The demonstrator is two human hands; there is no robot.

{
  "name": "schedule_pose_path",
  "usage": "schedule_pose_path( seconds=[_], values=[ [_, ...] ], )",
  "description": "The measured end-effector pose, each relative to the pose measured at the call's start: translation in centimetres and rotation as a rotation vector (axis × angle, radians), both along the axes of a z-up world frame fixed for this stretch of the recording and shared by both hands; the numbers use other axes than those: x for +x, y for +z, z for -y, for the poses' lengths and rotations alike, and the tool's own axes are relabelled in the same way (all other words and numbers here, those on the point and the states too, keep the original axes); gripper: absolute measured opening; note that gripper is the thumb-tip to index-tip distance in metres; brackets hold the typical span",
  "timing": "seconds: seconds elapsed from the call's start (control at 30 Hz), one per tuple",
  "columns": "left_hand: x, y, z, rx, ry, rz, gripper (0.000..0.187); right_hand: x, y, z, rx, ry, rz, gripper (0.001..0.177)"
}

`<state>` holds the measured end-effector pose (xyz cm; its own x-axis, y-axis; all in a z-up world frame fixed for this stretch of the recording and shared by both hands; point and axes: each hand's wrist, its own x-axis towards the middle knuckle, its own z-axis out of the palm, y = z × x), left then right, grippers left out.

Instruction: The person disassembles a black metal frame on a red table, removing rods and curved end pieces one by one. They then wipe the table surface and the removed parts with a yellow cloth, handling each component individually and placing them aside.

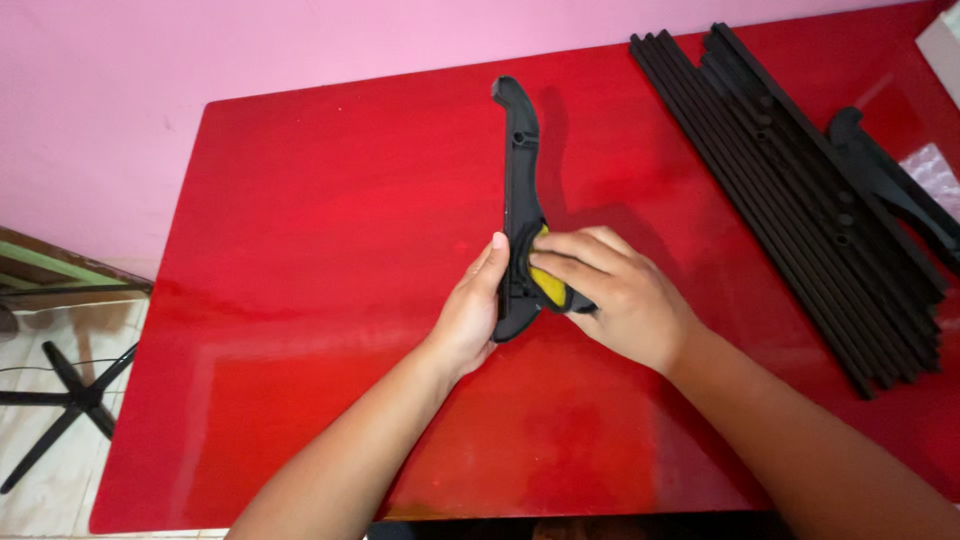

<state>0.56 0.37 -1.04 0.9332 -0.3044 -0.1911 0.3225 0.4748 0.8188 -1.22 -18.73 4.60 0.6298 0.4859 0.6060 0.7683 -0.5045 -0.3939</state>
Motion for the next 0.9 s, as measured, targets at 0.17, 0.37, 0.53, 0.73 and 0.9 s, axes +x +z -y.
schedule_pose_path(
  seconds=[0.17,0.37,0.53,0.73,0.9],
  values=[
    [-0.2,0.4,-0.1,-0.021,0.146,0.022,0.062,-1.3,-0.5,-1.4,-0.019,0.164,-0.036,0.057],
    [-0.1,1.3,-1.2,0.048,0.201,0.126,0.069,-2.0,-0.6,-1.6,-0.105,0.282,-0.102,0.038],
    [0.8,1.5,-1.4,0.093,0.231,0.188,0.070,-0.6,-0.1,0.9,-0.140,0.221,-0.043,0.027],
    [1.5,1.7,-3.7,0.123,0.280,0.256,0.072,1.4,-0.3,3.9,-0.170,-0.112,-0.082,0.025],
    [2.0,2.1,-4.7,0.175,0.293,0.291,0.068,3.2,-1.1,5.4,-0.141,-0.221,-0.144,0.022]
  ],
)
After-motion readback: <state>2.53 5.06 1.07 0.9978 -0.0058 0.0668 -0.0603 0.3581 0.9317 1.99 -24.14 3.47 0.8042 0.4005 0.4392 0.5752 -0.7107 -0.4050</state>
